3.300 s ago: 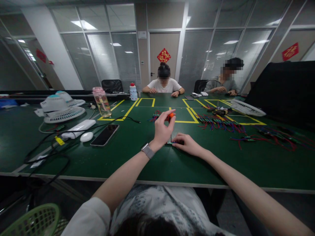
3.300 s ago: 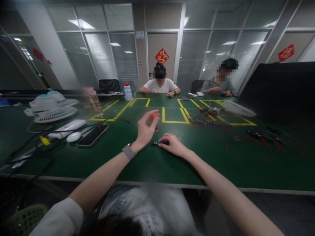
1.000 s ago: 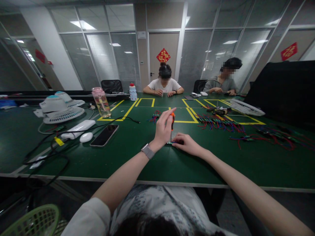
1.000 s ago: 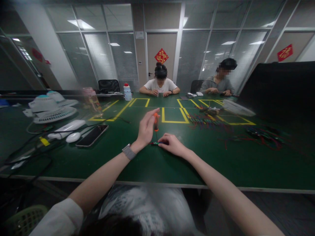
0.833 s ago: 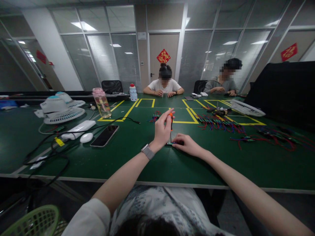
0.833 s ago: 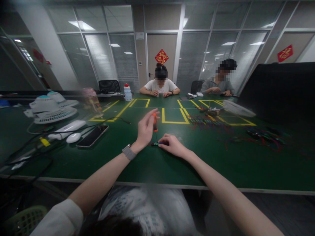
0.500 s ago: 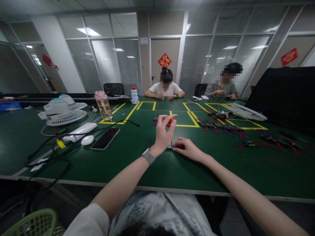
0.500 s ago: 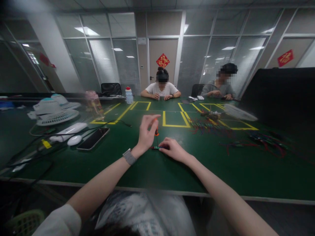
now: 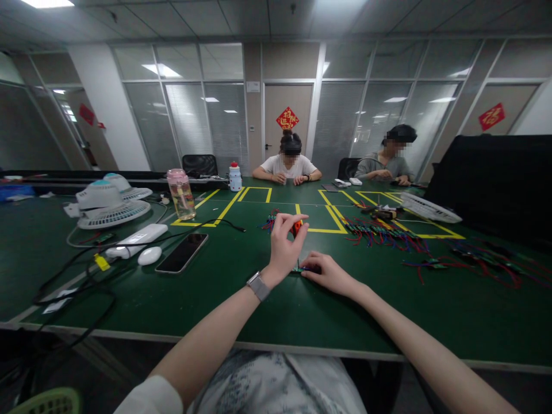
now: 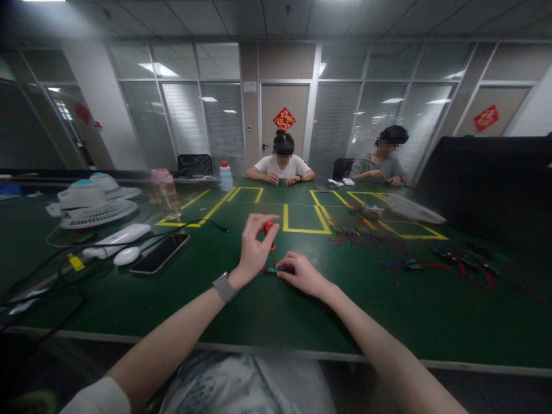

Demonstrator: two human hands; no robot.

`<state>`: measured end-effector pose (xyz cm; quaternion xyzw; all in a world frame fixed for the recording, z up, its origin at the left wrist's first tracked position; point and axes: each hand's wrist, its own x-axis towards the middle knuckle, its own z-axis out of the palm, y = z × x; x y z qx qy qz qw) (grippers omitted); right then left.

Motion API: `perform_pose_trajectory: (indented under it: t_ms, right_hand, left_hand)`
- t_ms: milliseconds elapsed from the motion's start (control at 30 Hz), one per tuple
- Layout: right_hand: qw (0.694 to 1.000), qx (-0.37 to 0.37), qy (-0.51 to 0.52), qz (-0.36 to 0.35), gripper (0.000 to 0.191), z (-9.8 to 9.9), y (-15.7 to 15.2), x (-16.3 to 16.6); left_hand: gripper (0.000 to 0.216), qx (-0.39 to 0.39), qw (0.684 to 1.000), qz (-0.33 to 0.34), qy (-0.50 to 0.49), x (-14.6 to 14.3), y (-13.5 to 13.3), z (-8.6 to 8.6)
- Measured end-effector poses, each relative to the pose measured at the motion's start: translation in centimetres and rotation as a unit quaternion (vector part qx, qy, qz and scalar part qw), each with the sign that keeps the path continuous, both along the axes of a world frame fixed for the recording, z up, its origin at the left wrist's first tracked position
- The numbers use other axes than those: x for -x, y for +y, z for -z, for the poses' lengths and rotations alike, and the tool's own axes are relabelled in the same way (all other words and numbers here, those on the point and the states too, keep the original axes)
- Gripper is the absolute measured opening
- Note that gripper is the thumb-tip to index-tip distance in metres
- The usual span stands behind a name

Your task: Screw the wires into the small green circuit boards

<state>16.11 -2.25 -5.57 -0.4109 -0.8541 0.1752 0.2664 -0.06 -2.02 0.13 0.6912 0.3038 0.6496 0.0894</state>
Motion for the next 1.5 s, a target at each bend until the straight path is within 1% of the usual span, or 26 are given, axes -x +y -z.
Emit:
perform_pose_trajectory:
  t_ms: [67, 167, 267, 433, 533, 600, 733, 800, 867, 1000, 1067, 1133, 1233, 1300, 1333, 1400, 1500]
  right_hand:
    - [1.000, -0.001, 0.003, -0.001, 0.017, 0.0, 0.0, 0.0]
    - [1.000, -0.003, 0.000, 0.002, 0.017, 0.0, 0.0, 0.1]
    - [1.000, -0.003, -0.004, -0.001, 0.018, -0.1, 0.0, 0.1]
    - [1.000, -0.002, -0.004, -0.001, 0.017, -0.1, 0.0, 0.0]
    - [1.000, 0.001, -0.001, 0.001, 0.018, -0.1, 0.0, 0.0]
    - [1.000, 0.001, 0.002, 0.003, 0.018, -0.1, 0.0, 0.0]
    - [1.000, -0.004, 0.011, 0.004, 0.017, 0.1, 0.1, 0.0]
    - [1.000, -0.005, 0.013, 0.002, 0.017, 0.2, 0.2, -0.1]
    - [1.000, -0.006, 0.016, -0.001, 0.018, 0.3, 0.2, -0.1]
    - [1.000, -0.004, 0.020, 0.002, 0.017, 0.3, 0.1, 0.0]
    - [1.000, -0.007, 0.020, 0.006, 0.016, 0.3, 0.0, 0.0]
    - [1.000, -0.016, 0.017, 0.006, 0.017, 0.3, 0.0, 0.1]
    - [0.999, -0.031, 0.015, 0.007, 0.018, 0.2, -0.2, 0.1]
    - [0.999, -0.037, 0.019, 0.008, 0.017, 0.2, -0.3, 0.1]
    - [0.999, -0.038, 0.022, 0.008, 0.017, 0.2, -0.3, 0.1]
    - [0.999, -0.038, 0.029, 0.008, 0.016, 0.2, -0.3, 0.1]
    - [0.998, -0.038, 0.039, 0.011, 0.015, 0.3, -0.2, 0.1]
  left_hand:
    - [0.022, 0.004, 1.000, 0.000, 0.002, 0.0, -0.1, 0.0]
    - [0.027, 0.009, 1.000, 0.025, -0.002, -0.1, 0.0, 0.0]
    - [0.026, 0.001, 1.000, 0.031, -0.005, -0.2, 0.3, 0.2]
    - [0.022, -0.012, 1.000, -0.015, 0.001, -0.1, 0.3, 0.2]
    - [0.021, -0.005, 0.999, -0.039, -0.001, 0.0, 0.1, 0.0]
    - [0.023, 0.010, 1.000, -0.016, -0.005, 0.0, 0.2, 0.0]
    - [0.033, 0.053, 0.995, 0.076, -0.043, 0.0, 0.6, 0.1]
    - [0.031, 0.067, 0.992, 0.088, -0.057, 0.0, 0.7, 0.1]
    - [0.027, 0.056, 0.994, 0.073, -0.051, 0.1, 0.7, 0.0]
    - [0.014, 0.005, 1.000, 0.001, -0.013, 0.2, 0.2, -0.3]
    - [0.014, 0.000, 1.000, -0.017, -0.004, 0.2, 0.1, -0.4]
    - [0.020, 0.013, 1.000, 0.002, 0.003, 0.2, 0.2, -0.3]
    - [0.032, 0.041, 0.997, 0.068, -0.003, 0.1, 0.5, 0.0]
    - [0.032, 0.058, 0.993, 0.100, -0.018, 0.1, 0.8, 0.1]
    - [0.031, 0.062, 0.992, 0.103, -0.025, 0.1, 0.9, 0.1]
    - [0.026, 0.057, 0.994, 0.086, -0.029, 0.2, 1.0, 0.0]
    - [0.018, 0.025, 0.999, 0.027, -0.019, 0.4, 0.8, -0.2]
